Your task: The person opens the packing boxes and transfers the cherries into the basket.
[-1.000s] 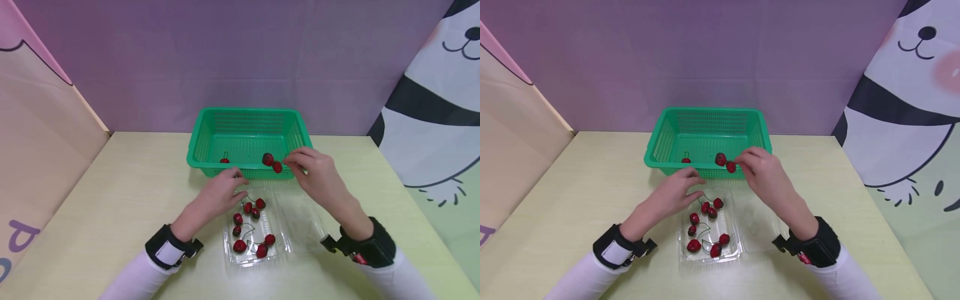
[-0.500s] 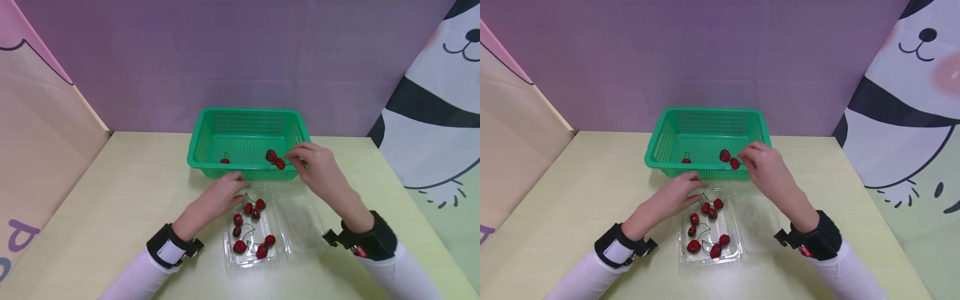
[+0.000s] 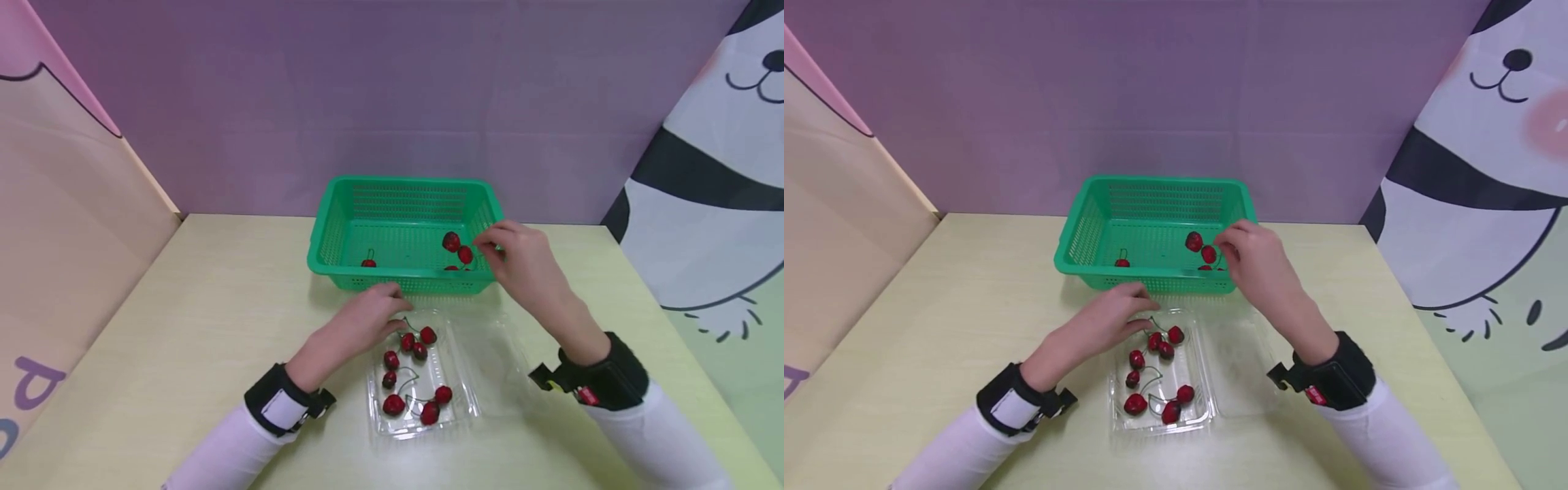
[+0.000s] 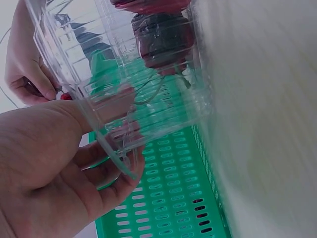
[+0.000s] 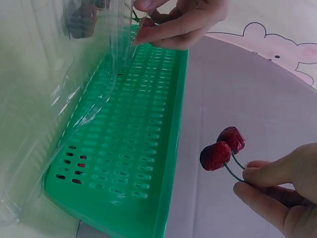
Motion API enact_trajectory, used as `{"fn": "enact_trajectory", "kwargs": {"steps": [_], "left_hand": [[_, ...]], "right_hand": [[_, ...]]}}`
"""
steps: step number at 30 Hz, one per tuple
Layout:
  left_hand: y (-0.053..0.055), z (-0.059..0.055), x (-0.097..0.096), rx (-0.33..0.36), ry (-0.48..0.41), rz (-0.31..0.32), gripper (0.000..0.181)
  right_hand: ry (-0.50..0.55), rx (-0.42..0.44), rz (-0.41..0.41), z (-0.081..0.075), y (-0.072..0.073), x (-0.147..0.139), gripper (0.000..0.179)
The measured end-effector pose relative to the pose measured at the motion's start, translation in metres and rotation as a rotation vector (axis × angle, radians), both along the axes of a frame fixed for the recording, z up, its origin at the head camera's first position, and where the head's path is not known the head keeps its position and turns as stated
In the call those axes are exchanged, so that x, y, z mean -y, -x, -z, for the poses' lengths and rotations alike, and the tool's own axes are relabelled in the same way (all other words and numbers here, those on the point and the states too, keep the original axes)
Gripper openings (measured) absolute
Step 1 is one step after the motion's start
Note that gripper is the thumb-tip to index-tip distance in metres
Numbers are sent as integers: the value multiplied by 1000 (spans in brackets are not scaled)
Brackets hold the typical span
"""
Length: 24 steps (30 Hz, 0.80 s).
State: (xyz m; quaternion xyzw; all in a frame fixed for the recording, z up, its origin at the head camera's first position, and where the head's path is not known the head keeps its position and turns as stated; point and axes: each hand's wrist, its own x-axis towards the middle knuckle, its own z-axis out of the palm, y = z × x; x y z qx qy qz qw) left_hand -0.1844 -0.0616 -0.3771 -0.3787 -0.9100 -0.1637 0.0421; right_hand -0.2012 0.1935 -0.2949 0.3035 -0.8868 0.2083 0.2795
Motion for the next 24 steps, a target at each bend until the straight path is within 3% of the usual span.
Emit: {"fn": "enact_trajectory", "kwargs": {"steps": [24], "left_hand": [[2, 7, -10, -6, 41, 26, 30]], "right_hand": [[-99, 191, 96, 18, 24, -10, 10]]}}
